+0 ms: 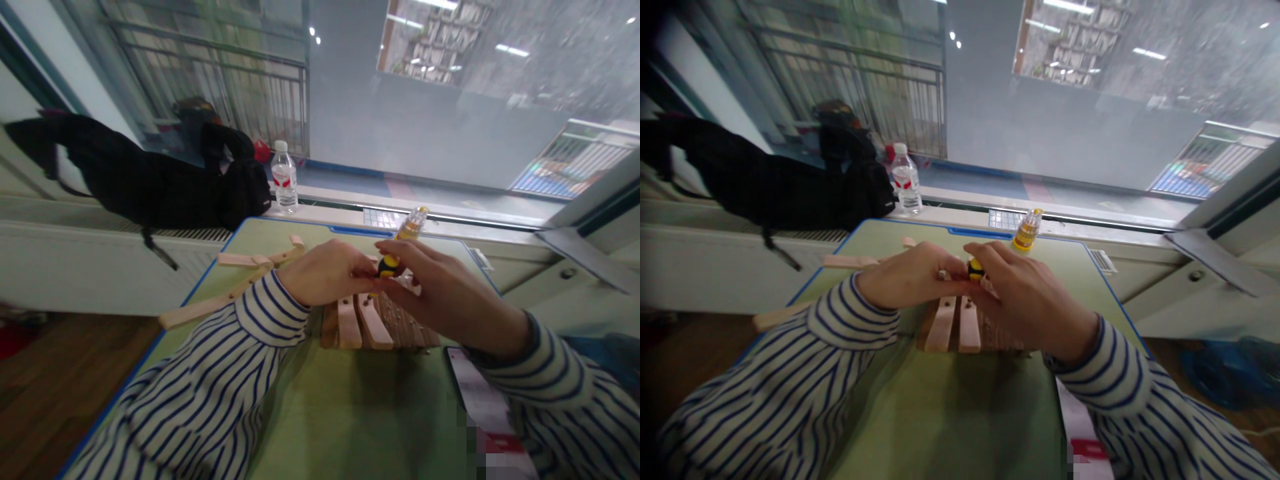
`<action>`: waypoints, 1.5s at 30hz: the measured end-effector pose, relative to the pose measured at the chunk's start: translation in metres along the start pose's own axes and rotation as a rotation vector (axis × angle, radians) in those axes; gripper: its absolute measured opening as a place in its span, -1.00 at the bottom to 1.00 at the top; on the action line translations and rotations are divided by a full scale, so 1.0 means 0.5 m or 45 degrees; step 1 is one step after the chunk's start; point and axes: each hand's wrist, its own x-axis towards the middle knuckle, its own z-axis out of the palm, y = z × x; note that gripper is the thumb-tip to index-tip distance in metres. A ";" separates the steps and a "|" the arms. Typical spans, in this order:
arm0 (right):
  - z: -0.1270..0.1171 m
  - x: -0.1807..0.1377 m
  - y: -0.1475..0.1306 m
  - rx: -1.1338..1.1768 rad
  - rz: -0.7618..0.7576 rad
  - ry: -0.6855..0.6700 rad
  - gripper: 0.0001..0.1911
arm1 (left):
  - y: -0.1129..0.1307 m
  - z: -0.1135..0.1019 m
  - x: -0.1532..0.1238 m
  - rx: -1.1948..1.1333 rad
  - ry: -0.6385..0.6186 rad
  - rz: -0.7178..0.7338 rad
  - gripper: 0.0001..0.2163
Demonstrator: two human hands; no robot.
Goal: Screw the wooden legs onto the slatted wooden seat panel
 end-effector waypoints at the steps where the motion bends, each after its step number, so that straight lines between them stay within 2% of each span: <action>1: -0.005 0.002 0.003 0.022 -0.023 0.002 -0.56 | 0.002 -0.001 -0.001 0.017 0.004 0.001 -0.74; 8: -0.021 0.017 0.009 0.096 -0.155 -0.102 -0.73 | 0.016 -0.006 -0.004 0.174 0.042 -0.035 -0.80; 20: -0.016 0.012 0.008 0.068 -0.131 -0.060 -0.76 | 0.011 0.004 0.003 0.107 0.075 -0.024 -0.82; 33: -0.005 0.012 0.000 -0.111 -0.100 -0.045 -0.80 | -0.006 0.008 0.001 -0.037 0.006 0.063 -0.81; 45: -0.001 0.012 -0.004 -0.173 -0.022 -0.011 -0.83 | 0.020 0.000 0.000 0.176 0.086 -0.052 -0.79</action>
